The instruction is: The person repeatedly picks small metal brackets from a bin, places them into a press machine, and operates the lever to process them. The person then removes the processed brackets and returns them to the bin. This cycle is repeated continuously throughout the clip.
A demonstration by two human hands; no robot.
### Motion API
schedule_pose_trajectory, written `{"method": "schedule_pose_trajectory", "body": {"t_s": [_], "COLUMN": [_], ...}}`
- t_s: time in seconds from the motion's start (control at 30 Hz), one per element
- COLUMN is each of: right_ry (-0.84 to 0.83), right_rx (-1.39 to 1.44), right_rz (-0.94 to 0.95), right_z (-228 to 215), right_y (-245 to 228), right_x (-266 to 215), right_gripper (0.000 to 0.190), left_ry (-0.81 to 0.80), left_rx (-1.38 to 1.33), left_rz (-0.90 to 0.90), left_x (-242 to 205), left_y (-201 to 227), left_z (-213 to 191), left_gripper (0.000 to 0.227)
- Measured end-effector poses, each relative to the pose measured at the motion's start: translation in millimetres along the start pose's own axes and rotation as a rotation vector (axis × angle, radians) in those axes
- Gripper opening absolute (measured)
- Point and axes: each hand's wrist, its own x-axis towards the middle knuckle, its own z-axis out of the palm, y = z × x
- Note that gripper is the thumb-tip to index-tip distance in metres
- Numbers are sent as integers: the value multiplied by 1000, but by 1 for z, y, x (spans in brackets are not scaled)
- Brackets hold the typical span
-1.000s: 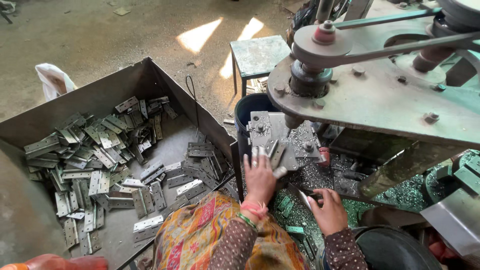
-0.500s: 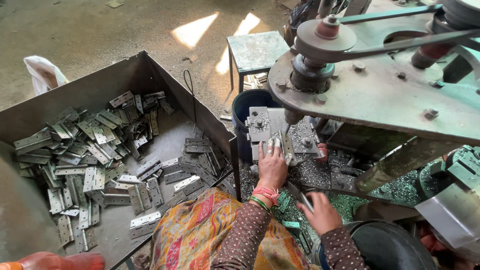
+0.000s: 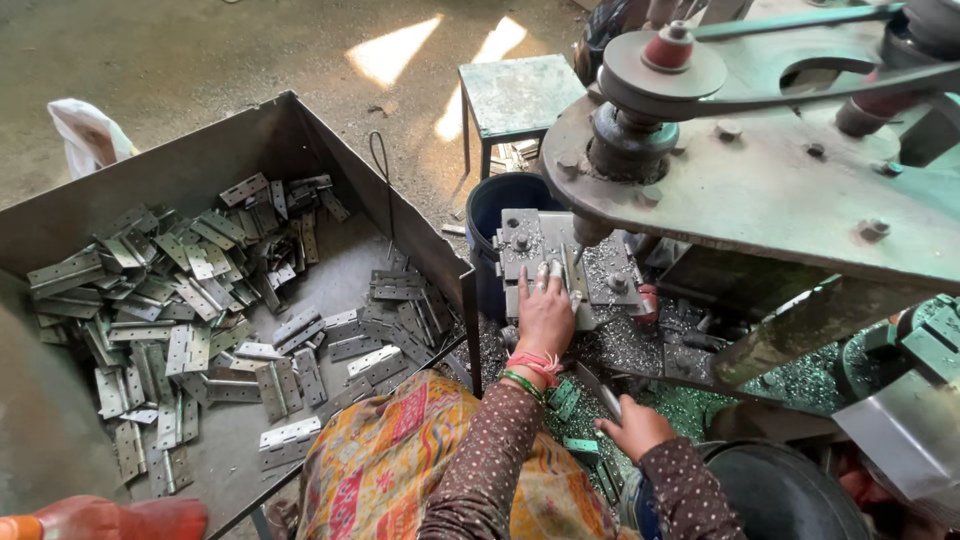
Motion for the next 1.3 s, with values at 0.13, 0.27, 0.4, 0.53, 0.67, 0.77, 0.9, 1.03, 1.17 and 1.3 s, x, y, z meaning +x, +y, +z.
{"method": "schedule_pose_trajectory", "body": {"t_s": [0.13,0.27,0.4,0.53,0.67,0.77,0.9,1.03,1.17,1.3], "right_ry": [153,269,77,16,177,229,79,39,146,287], "right_rx": [249,147,63,8,194,172,71,-48,175,128], "right_rz": [-29,-108,-48,-24,-58,-98,-38,-29,25,-45], "right_z": [36,53,5,-3,39,45,4,-14,33,51], "right_y": [-4,1,3,2,-1,1,-1,2,-1,9], "right_x": [-14,-16,10,8,-13,-12,11,9,-10,-13], "right_gripper": [41,41,51,51,46,45,52,55,50,50], "left_ry": [134,10,-33,-20,-6,61,-76,-78,-105,-1], "left_rx": [61,-24,-4,2,18,-2,63,-43,-4,-79], "left_rz": [18,20,26,-4,-8,-8,25,-47,-24,33], "left_x": [6,-20,-7,9,9,-1,9,21,22,-12], "left_y": [-1,2,-3,-7,-5,-6,-10,-6,-8,-7], "left_z": [6,6,-7,-7,-4,-1,-3,-2,-9,-21], "left_gripper": [40,35,33,33,37,40,37,39,37,34]}}
